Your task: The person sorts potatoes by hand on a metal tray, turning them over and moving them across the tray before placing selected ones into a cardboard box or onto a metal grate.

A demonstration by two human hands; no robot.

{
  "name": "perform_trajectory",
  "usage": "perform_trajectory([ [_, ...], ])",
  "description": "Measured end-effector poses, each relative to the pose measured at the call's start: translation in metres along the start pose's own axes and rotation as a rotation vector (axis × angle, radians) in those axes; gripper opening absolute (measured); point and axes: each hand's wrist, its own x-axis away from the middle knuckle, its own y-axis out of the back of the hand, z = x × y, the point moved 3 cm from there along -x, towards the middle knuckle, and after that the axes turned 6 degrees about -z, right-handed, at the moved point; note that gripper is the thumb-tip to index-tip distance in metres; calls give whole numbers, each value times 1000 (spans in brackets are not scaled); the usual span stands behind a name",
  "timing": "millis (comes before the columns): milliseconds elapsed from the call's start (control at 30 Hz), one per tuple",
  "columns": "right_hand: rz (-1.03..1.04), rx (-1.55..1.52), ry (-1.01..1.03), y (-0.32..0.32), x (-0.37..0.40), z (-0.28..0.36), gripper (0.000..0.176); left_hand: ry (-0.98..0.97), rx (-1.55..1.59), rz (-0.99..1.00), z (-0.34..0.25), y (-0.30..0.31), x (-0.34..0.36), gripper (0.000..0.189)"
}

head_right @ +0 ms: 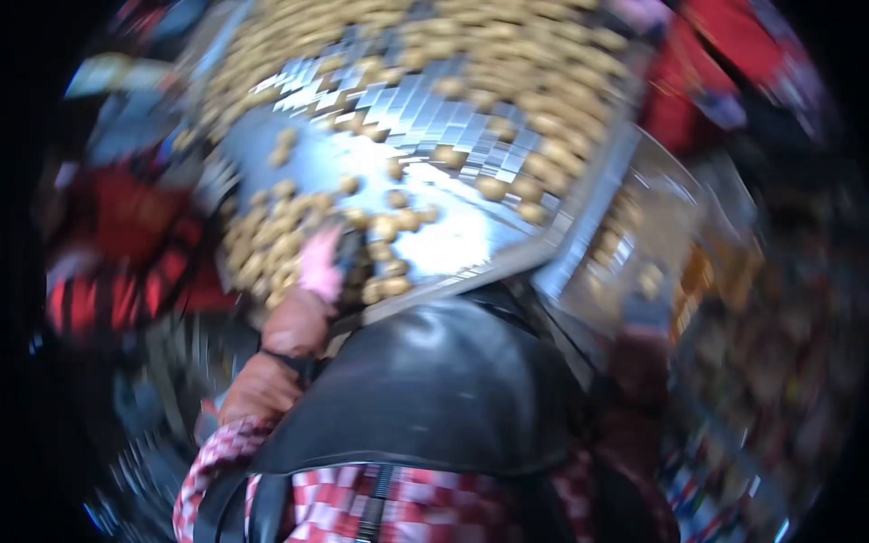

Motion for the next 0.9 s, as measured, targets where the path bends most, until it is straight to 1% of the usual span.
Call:
perform_trajectory([
  [33,40,-96,30,5,-30,-8,44,54,-24,-120,-6,-2,7,53],
  [67,150,-297,-62,2,-44,-10,46,110,-103,-210,-18,0,5,55],
  [133,453,-603,-532,-48,-47,25,39,137,-14,-56,-36,6,-2,59],
  [167,529,-572,-704,-93,-45,34,35,34,-59,-85,-49,3,2,61],
  [200,504,-483,-769,-128,-34,37,28,-75,-104,-108,-59,2,8,63],
  [233,479,-398,-836,-163,-23,41,22,-156,-95,-37,-63,13,12,66],
  [267,771,-371,-788,-193,-21,39,17,-124,-102,-50,-57,15,21,66],
  [300,765,-208,-752,-222,-5,46,17,-3,-154,-56,-38,18,37,66],
  [333,758,46,-594,-245,-4,37,25,112,-206,-63,-20,22,53,66],
  [367,738,242,-478,-275,19,51,32,178,-138,-116,-9,27,69,58],
  [400,710,436,-358,-301,39,66,40,287,-141,-167,2,24,91,56],
  [467,887,491,-387,-336,48,60,49,443,-240,-222,11,21,117,51],
  [500,987,467,-420,-354,50,51,44,558,-204,-288,12,18,117,48],
  [533,1033,425,-441,-373,56,39,38,669,-162,-351,8,11,112,45],
  [567,1078,456,-496,-391,61,34,35,604,-282,-220,-10,22,97,46],
  [600,1120,487,-553,-407,65,27,32,454,-211,-132,-16,16,87,50],
  [633,1202,507,-494,-418,62,8,31,278,-244,-77,-17,15,81,52],
  [667,1231,600,-216,-430,54,-6,28,100,-274,-22,-16,17,76,55],
  [700,1193,753,-64,-443,67,13,27,215,-42,-64,-5,24,78,59],
  [733,1145,900,91,-454,80,33,26,289,-111,-72,7,35,86,59],
  [767,1047,937,222,-451,55,12,30,342,-57,-170,23,28,103,57],
  [800,912,968,124,-454,67,32,35,393,-4,-267,30,35,115,55],
  [833,906,1081,321,-454,59,33,39,449,-41,-201,32,37,129,50],
  [867,895,1187,520,-454,52,33,43,455,-38,-199,39,43,135,50],
  [900,877,1393,447,-456,71,43,50,624,9,-175,53,47,140,50],
])
